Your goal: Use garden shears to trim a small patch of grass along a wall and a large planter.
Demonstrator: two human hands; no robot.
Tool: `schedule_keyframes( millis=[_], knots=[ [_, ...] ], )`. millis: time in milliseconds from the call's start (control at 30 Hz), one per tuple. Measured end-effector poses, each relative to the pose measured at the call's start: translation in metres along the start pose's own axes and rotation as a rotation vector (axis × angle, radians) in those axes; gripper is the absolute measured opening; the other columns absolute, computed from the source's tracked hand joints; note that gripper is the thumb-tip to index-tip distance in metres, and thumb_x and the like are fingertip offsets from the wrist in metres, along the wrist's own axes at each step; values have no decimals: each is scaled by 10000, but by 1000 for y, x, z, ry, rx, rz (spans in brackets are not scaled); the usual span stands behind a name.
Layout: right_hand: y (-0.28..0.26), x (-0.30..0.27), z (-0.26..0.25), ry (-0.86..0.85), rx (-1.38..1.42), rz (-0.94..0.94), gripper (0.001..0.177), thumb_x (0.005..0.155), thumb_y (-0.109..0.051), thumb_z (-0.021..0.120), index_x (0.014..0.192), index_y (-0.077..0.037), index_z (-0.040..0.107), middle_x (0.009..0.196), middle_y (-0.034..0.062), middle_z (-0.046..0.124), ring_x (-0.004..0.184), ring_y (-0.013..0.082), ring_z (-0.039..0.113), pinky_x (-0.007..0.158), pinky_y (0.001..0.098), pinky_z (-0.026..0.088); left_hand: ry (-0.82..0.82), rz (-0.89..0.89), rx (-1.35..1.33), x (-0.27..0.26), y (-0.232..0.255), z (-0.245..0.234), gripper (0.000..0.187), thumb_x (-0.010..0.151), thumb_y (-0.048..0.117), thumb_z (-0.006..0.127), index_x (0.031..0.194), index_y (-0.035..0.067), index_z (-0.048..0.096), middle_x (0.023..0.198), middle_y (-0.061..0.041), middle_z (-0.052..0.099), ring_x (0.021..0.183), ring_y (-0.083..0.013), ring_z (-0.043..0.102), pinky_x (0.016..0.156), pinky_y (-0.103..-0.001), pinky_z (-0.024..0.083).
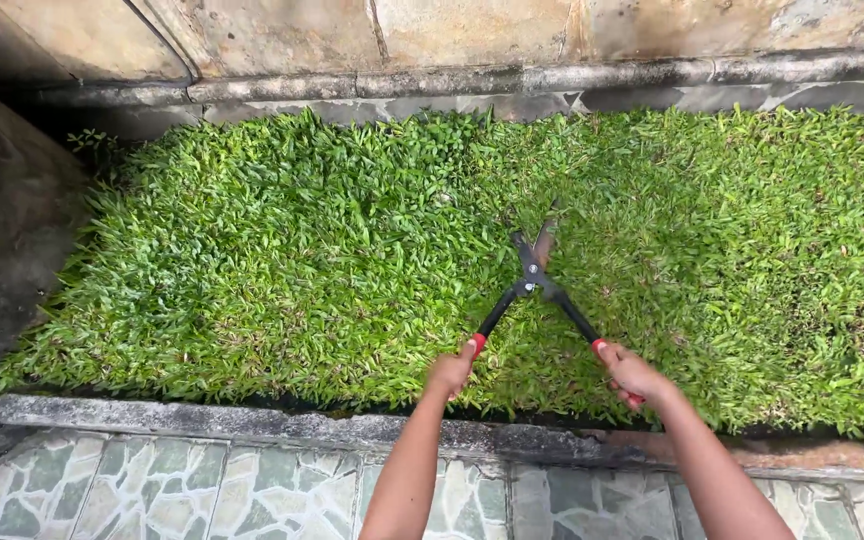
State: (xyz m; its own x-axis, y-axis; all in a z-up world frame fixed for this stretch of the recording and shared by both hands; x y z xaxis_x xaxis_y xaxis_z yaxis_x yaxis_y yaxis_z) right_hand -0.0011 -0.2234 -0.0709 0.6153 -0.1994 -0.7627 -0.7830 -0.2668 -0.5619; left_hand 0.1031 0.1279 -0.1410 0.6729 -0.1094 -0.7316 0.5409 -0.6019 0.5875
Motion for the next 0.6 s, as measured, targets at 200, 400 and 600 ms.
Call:
schedule_keyframes(
  millis=[200, 400, 600],
  knots=[
    [11, 20, 19, 33, 29, 52, 561, 977, -656, 408, 1223, -165, 524, 643, 27, 442, 353, 122, 370, 299, 305, 329, -58, 26, 58, 31, -10, -1, 807, 927, 802, 378, 687, 68, 612, 564, -30, 590, 436, -179, 553, 434, -361, 467],
    [7, 9, 26, 76, -1, 139, 620, 942, -713, 416, 1401, -306, 510, 634, 45, 475, 343, 152, 409, 311, 317, 358, -128, 14, -54, 47, -31, 11, 772, 937, 789, 446, 703, 74, 616, 545, -43, 571, 385, -187, 538, 392, -366, 439],
    [13, 27, 22, 78, -17, 85, 635, 962, -685, 409, 1459, -291, 446, 623, 37, 472, 333, 159, 450, 298, 338, 411, -169, -10, -157, 60, -43, 26, 688, 959, 730, 468, 788, 81, 615, 534, -29, 546, 367, -163, 475, 353, -336, 372]
  ],
)
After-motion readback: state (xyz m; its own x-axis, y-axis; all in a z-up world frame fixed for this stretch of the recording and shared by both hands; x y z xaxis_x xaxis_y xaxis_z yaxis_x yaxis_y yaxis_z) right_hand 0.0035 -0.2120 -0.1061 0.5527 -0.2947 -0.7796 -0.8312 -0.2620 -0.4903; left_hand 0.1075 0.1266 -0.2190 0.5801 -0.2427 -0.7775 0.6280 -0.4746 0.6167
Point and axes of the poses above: each hand's wrist, its own x-axis towards the middle knuckle, its own z-axis out of the palm, y = z × x, the point moved 9 cm from there along x, towards the middle knuckle
